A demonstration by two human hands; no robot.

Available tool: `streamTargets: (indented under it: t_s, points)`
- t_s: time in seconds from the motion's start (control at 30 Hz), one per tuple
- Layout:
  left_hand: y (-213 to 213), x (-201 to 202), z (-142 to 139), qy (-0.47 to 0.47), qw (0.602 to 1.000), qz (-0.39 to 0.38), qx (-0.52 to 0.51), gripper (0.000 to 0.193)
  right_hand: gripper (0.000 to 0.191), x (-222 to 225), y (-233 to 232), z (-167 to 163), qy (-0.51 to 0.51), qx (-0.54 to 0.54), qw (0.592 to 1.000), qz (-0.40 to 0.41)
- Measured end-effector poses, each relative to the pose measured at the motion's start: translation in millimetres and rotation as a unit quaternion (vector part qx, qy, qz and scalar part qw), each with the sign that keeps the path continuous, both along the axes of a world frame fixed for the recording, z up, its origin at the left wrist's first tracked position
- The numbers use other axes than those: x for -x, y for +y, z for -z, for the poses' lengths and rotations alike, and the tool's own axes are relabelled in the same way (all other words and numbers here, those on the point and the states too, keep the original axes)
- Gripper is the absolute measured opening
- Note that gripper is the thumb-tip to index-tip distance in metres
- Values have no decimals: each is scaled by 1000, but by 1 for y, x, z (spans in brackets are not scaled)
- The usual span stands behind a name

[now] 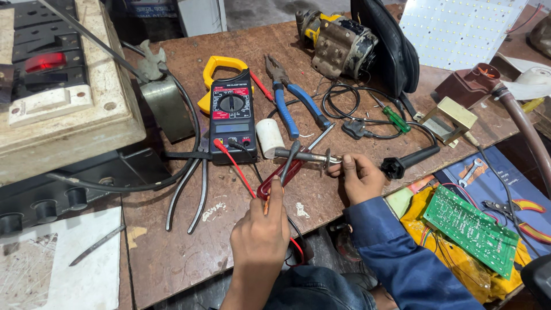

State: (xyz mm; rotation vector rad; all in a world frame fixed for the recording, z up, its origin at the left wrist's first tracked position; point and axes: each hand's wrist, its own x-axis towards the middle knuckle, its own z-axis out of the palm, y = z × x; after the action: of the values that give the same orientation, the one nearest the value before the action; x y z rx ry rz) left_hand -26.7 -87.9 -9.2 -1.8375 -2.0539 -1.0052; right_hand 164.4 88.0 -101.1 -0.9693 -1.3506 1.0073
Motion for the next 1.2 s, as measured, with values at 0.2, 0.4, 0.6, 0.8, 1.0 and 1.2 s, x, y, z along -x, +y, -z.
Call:
streamTargets:
  t_s: [0.2, 0.4, 0.6, 0.8, 1.0, 1.2]
  points:
    - [0, 0, 3, 3, 1000, 0, 14, 53, 21, 1, 1, -3, -11, 15, 1000, 9]
    - [0, 1, 8, 49, 998, 41, 25, 55, 22, 4, 0, -4, -15, 20, 1000, 19]
    - [-6, 7, 7, 18, 999, -2, 41, 50, 22, 4, -3, -6, -39, 16, 999, 21]
    - [-11, 1, 1, -6, 999, 26, 35, 51, 25, 4, -1, -6, -28, 31, 999, 20]
    - [-10, -5, 2, 14, 998, 48, 35, 57, 26, 4, -2, -5, -31, 19, 999, 21]
    - [0, 11, 5, -103, 993, 35, 55, 43, 25, 7, -6, -14, -39, 13, 999, 13]
